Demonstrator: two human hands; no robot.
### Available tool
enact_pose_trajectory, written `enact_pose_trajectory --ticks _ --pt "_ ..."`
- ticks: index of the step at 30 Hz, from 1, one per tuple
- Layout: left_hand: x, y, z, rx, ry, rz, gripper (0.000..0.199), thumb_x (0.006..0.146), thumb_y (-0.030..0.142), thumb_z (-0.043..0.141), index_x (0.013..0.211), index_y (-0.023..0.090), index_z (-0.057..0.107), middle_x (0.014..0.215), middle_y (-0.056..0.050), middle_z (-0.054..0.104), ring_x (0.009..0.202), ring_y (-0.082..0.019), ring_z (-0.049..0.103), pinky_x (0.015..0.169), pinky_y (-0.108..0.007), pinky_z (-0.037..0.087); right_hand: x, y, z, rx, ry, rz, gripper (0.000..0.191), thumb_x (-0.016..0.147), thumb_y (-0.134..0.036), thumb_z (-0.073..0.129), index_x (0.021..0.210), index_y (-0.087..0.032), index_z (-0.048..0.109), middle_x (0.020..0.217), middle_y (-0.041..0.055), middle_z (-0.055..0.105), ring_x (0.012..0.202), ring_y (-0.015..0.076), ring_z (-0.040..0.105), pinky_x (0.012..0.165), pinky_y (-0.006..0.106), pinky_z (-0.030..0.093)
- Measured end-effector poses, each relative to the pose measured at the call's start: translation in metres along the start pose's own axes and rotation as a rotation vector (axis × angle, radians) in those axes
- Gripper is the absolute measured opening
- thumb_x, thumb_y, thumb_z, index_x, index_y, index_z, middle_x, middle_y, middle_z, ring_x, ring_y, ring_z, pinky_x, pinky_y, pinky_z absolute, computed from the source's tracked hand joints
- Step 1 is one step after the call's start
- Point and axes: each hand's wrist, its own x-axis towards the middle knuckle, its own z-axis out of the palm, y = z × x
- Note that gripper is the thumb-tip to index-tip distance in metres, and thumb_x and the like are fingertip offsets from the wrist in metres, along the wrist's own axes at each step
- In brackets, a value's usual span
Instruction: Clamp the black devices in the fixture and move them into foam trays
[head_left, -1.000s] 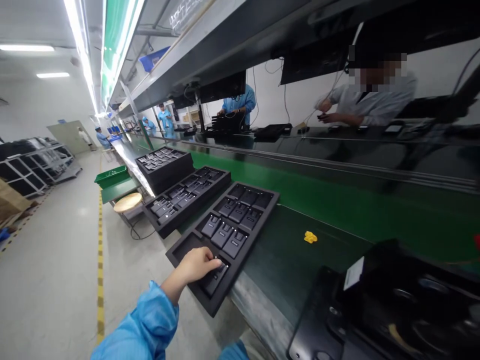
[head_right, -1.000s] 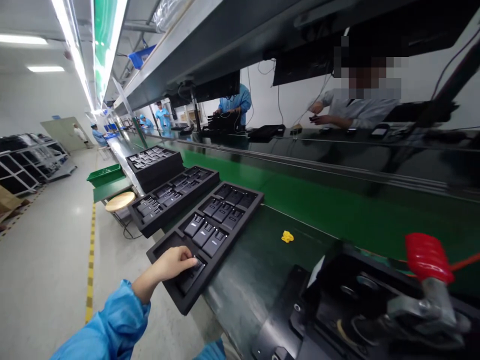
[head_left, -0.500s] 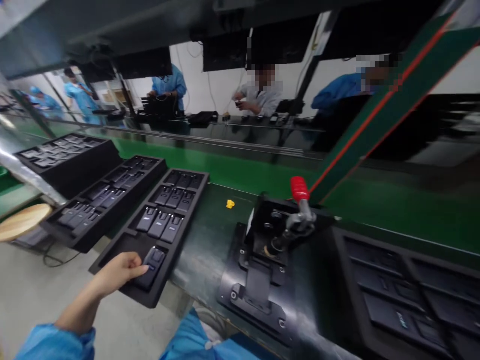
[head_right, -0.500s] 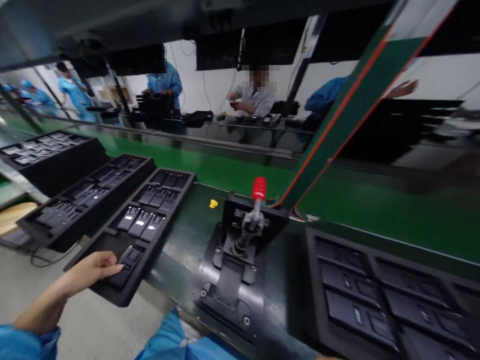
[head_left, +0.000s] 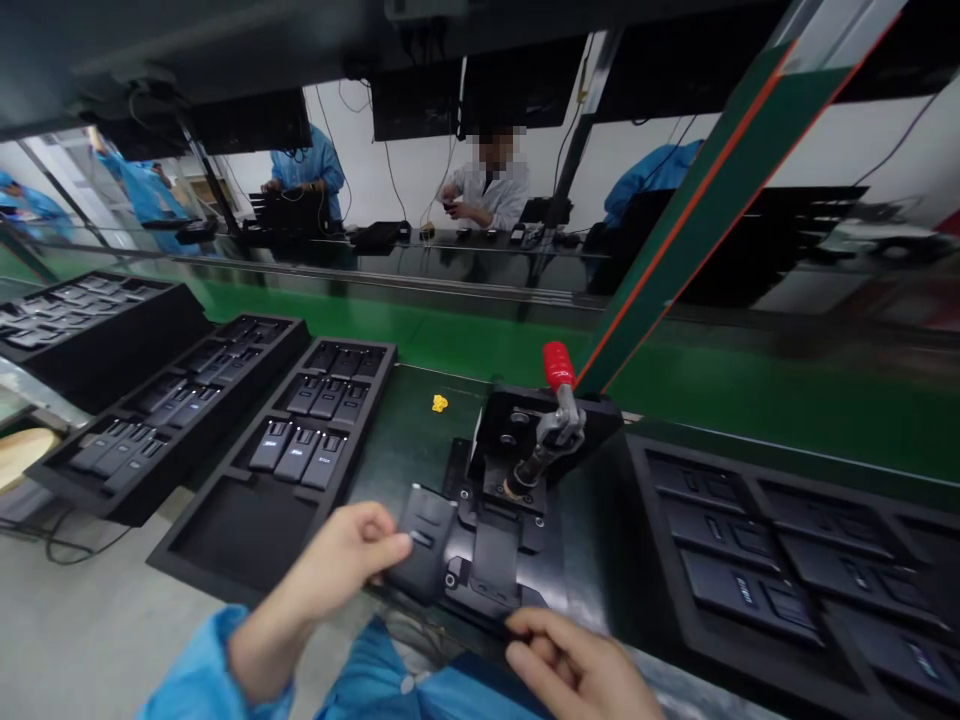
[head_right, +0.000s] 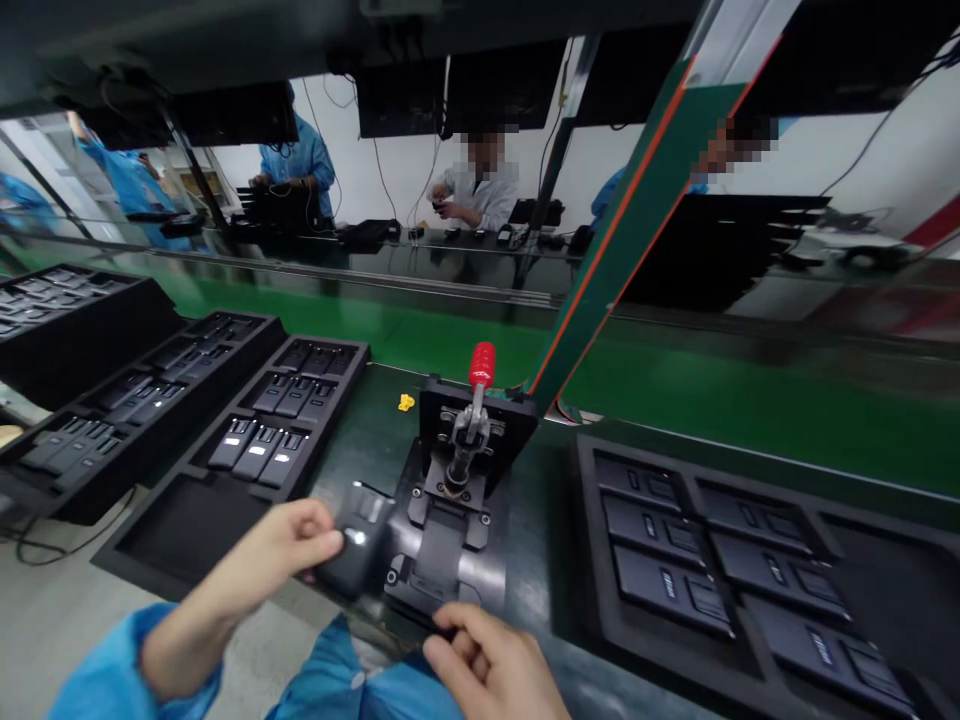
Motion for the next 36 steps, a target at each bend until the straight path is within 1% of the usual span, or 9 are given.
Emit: enact_pose_trajectory --ticks 2,4,8,11,13,16,22,28,36 --pt "0.013 -0.003 0.032 -0.001 -0.103 0.002 0.045 0.052 0.059 0.063 0.061 0.019 0.041 0.048 0.008 0.041 0.043 -0.007 0.039 0.044 -0.02 0.033 0.006 -0.002 0.011 0.165 0.073 0.087 0.041 0.071 -0.055 0.053 0.098 -0.026 0.061 0.057 -0.0026 0.056 0.038 0.0118 0.044 0.035 0.022 0.031" --pt "0.021 -0.006 0.056 0.007 -0.156 0.0 0.04 0.056 0.053 0.062 0.062 0.02 0.04 0.048 0.009 0.04 0.043 -0.007 0.04 0.044 -0.02 0.034 0.01 -0.004 0.017 0.292 0.18 0.155 0.054 0.07 -0.056 0.052 0.111 -0.021 0.053 0.057 -0.0025 0.057 0.033 0.0101 0.04 0.033 0.021 0.028" --pt "0.027 -0.011 0.076 0.087 -0.185 0.003 0.025 0.064 0.037 0.06 0.064 0.019 0.044 0.05 0.008 0.044 0.043 -0.008 0.044 0.044 -0.02 0.037 0.016 -0.003 0.014 0.394 0.254 0.171 0.073 0.067 -0.058 0.055 0.12 -0.01 0.042 0.044 -0.0064 0.048 0.032 0.0102 0.04 0.035 0.02 0.031" --pt "0.027 -0.01 0.076 0.225 -0.125 0.073 0.021 0.068 0.035 0.061 0.064 0.017 0.051 0.053 0.006 0.048 0.05 -0.01 0.048 0.049 -0.022 0.035 0.023 0.001 0.007 0.35 0.204 0.189 0.089 0.065 -0.063 0.055 0.132 -0.01 0.027 0.043 -0.0078 0.049 0.034 0.0131 0.045 0.038 0.022 0.035" --pt "0.027 -0.008 0.074 0.331 -0.078 0.13 0.022 0.069 0.037 0.062 0.061 0.017 0.054 0.054 0.005 0.05 0.054 -0.011 0.048 0.05 -0.023 0.031 0.028 0.005 0.002 0.29 0.17 0.224 0.091 0.061 -0.067 0.054 0.129 -0.01 0.032 0.044 -0.0067 0.051 0.036 0.0149 0.048 0.04 0.024 0.038" --pt "0.028 -0.004 0.072 0.454 -0.042 0.168 0.024 0.072 0.039 0.059 0.06 0.018 0.058 0.053 0.003 0.053 0.054 -0.012 0.047 0.05 -0.024 0.028 0.035 0.007 0.0 0.191 0.209 0.265 0.084 0.056 -0.07 0.052 0.115 -0.01 0.048 0.043 -0.005 0.05 0.037 0.0162 0.049 0.043 0.027 0.039" --pt "0.035 0.0 0.071 0.587 -0.044 0.153 0.024 0.074 0.042 0.057 0.067 0.02 0.064 0.057 0.002 0.06 0.054 -0.014 0.051 0.05 -0.025 0.027 0.039 0.004 -0.002 -0.14 0.28 0.205 0.073 0.064 -0.064 0.042 0.111 -0.011 0.058 0.043 -0.0035 0.049 0.041 0.0164 0.049 0.046 0.027 0.039" --pt "0.037 0.001 0.069 0.668 -0.051 0.146 0.026 0.076 0.044 0.055 0.072 0.02 0.066 0.064 -0.001 0.065 0.063 -0.017 0.058 0.052 -0.026 0.031 0.038 0.004 0.0 -0.223 0.271 0.093 0.067 0.073 -0.055 0.041 0.121 -0.01 0.052 0.049 -0.0042 0.051 0.043 0.0152 0.05 0.047 0.025 0.04" --pt "0.036 0.002 0.069 0.718 -0.061 0.151 0.025 0.078 0.043 0.054 0.073 0.021 0.065 0.062 0.0 0.062 0.063 -0.018 0.058 0.055 -0.027 0.034 0.04 0.007 -0.002 -0.358 0.26 0.059 0.06 0.078 -0.054 0.037 0.12 -0.015 0.056 0.05 -0.0025 0.051 0.044 0.0158 0.049 0.046 0.025 0.039"
